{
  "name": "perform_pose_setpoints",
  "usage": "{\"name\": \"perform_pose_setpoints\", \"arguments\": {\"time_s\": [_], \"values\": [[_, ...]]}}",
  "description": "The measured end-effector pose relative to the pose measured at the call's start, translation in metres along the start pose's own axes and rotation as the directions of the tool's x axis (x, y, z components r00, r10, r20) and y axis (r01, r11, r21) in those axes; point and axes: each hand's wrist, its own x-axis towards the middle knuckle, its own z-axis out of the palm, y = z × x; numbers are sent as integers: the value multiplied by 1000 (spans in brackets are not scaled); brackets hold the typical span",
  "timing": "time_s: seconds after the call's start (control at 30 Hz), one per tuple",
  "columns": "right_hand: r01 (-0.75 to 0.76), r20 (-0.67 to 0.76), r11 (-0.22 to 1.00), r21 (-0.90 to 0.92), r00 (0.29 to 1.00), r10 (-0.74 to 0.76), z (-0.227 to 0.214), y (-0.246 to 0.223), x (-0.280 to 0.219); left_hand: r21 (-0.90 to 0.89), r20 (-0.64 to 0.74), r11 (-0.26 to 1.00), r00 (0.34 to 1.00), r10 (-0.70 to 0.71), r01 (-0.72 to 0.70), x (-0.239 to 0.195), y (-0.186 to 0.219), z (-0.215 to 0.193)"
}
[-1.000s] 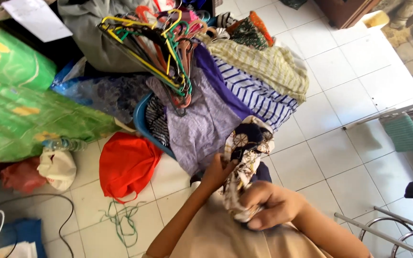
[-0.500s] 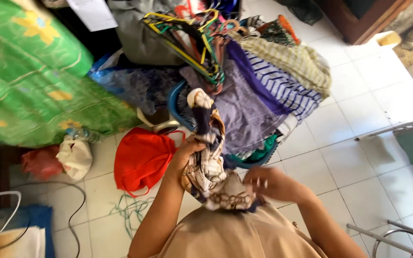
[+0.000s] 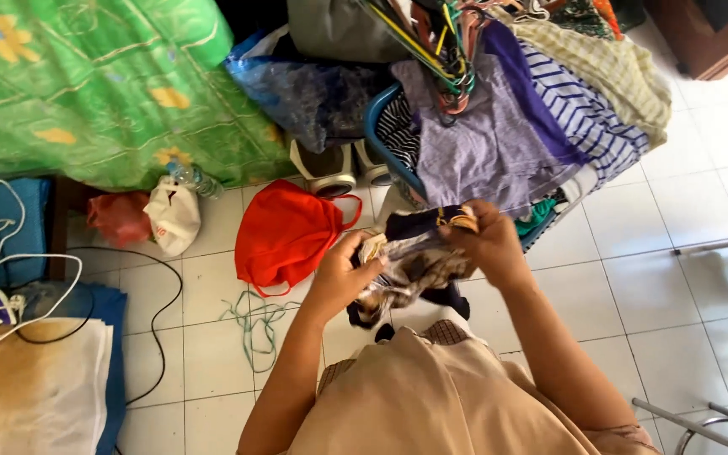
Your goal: The person hangs various items of laundry on plastic hangers and places them on a storage rack.
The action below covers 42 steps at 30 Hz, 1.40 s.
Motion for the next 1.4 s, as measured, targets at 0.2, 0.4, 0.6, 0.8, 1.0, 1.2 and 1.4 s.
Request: {"name": "perform_pose_setpoints", "arguments": {"time_s": [0.2, 0.4, 0.6, 0.8, 1.0, 1.2, 1.4], "values": [[245, -218, 787, -566, 876, -430, -1, -34, -11, 653, -368, 757, 861, 353, -31, -17, 15, -18], [236, -111, 302, -924, 591, -799, -12, -49, -14, 777, -436, 618, 808, 397, 116, -25, 14, -34], [225, -282, 693, -685, 795, -537, -55, -15, -5, 631, -467, 776, 803, 370, 10, -22, -17, -40], [194, -291, 766, -612, 847, -446, -40, -39, -19, -72, -329, 996, 944, 32, -59, -10, -38, -42], [176, -169, 482, -859, 791, -589, -31, -57, -34, -2, -219, 997, 973, 76, -78, -17, -11, -38], [44, -327, 740, -671, 878, -349, -59, -36, -24, 216, -132, 971, 988, -75, 102, -25, 19, -40], [-69, -223, 800, -596, 971, -82, -32, -63, -31, 419, -454, 847, 883, -117, 327, -24, -2, -43]]}}
